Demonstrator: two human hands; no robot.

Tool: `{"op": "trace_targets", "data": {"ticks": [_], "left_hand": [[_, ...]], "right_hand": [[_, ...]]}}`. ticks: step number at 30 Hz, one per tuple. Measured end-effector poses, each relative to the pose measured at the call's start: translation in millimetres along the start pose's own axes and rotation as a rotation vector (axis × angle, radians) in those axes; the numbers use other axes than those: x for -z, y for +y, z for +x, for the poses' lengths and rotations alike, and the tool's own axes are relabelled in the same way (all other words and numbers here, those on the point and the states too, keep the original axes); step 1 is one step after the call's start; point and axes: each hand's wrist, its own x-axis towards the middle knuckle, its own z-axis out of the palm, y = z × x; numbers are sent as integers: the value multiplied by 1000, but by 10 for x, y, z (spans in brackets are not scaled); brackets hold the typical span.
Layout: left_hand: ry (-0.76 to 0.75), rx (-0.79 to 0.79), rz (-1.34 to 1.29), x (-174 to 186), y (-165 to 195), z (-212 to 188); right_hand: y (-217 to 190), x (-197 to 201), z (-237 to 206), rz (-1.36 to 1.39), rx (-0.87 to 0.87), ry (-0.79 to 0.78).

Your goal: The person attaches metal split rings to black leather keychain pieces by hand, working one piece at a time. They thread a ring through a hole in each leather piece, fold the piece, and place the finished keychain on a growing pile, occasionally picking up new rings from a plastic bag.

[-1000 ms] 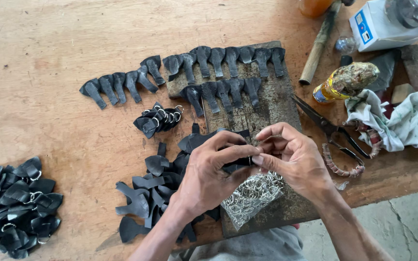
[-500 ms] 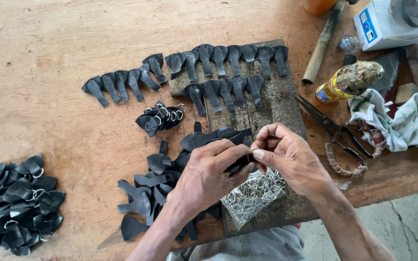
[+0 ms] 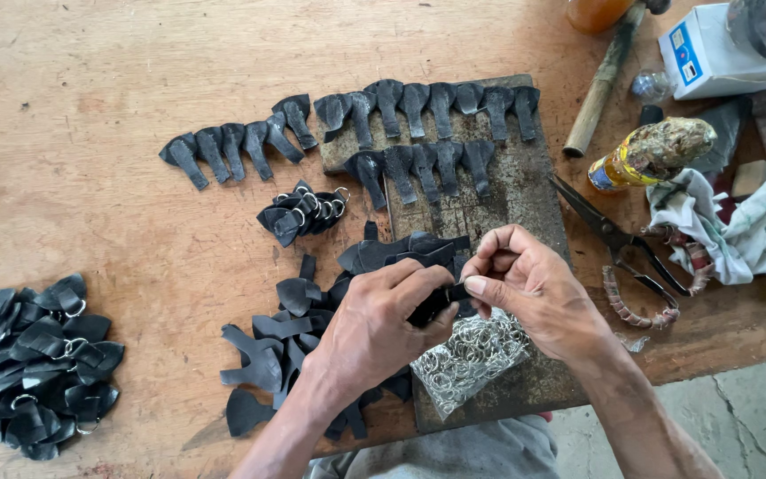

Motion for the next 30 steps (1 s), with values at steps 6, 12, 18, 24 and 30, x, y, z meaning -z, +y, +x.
{"op": "trace_targets", "data": {"ticks": [6,12,18,24,30], "left_hand": [[-2,-8,3,14,-30,-6],[-24,19,0,11,-53,-35],[-4,33,-23,55,-68,-23],[-20,14,-63,139,-17,-20],[-30,27,-71,132,22,-8]], "right_hand": [[5,8,-6,-27,7,7],[38,16,1,25,23,3],[-132,-29,-24,-166,13,-56],[-209,-148,-110,-879,125,-150],[-47,-103,-23,-471,33,-118]]}}
